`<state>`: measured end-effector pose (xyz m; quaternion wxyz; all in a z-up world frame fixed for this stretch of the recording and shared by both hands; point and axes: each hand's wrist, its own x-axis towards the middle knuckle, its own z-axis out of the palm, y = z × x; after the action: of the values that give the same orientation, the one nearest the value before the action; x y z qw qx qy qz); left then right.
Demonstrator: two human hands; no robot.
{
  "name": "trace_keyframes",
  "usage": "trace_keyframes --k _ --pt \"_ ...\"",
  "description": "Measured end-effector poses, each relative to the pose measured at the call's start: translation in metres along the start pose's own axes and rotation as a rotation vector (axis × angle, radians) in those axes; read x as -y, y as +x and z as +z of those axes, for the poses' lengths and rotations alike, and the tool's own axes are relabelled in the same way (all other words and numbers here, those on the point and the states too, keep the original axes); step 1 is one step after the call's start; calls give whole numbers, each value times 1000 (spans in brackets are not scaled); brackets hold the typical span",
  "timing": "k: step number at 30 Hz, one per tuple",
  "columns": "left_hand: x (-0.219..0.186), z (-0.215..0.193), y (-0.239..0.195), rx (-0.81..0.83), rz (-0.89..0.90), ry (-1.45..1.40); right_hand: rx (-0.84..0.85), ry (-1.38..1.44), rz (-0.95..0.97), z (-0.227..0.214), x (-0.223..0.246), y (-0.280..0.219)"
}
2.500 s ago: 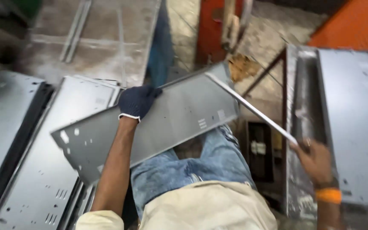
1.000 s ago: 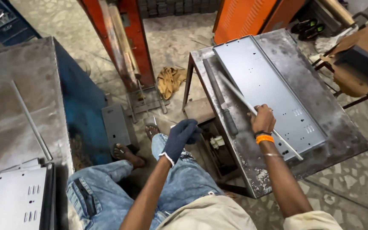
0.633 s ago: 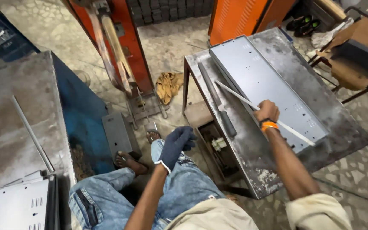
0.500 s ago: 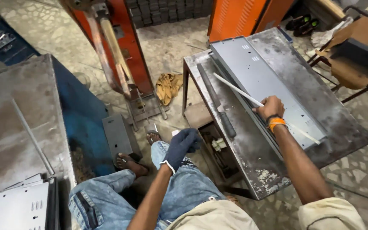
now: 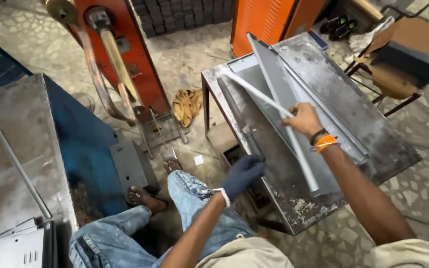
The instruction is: The person places a thin metal strip along the edge of a sheet metal panel and holds both under a pedestal spot welding machine, making welds with sparks at points along the edge. They then set the welded panel on a stack, pick up another panel and strip, and repeat the welding cycle.
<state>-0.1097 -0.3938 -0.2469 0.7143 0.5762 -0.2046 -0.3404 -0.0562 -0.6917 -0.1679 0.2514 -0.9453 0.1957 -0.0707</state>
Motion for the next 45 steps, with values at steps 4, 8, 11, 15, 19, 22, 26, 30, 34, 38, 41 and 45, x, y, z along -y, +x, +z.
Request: trace_keyframes --k 4,8,11,15,19,22,26,30,34,38,41,45 --pt "-45 59 17 -102 -149 -117 105 358 77 19 43 -30" --pt "-31 55 22 -304 212 138 127 569 -29 17 63 -58" --pt "-31 28 2 -295 -55 271 343 643 7 -9 77 -84" --pt "-73 -13 -30 -208 130 -243 -236 91 -48 -16 50 -88" --pt "-131 -46 -80 -273 205 -171 -161 622 35 1 61 -89" --pt "-171 -69 -120 -343 190 -241 -10 985 32 13 104 -94" --pt "-196 -107 -175 -433 193 -239 46 1079 -170 54 175 -91" --pt "-192 -137 -222 -556 252 -173 47 1007 -298 83 236 -105" --pt "-189 -141 -247 -673 243 -143 99 1072 -349 99 261 -117" --pt "-195 -167 -256 -665 186 -95 103 983 -322 69 245 -114" --pt "-217 -209 -265 -760 17 173 101 789 -205 26 221 -95" --pt "-283 -253 -275 -851 -143 1011 -159 314 -582 -30 207 -66"
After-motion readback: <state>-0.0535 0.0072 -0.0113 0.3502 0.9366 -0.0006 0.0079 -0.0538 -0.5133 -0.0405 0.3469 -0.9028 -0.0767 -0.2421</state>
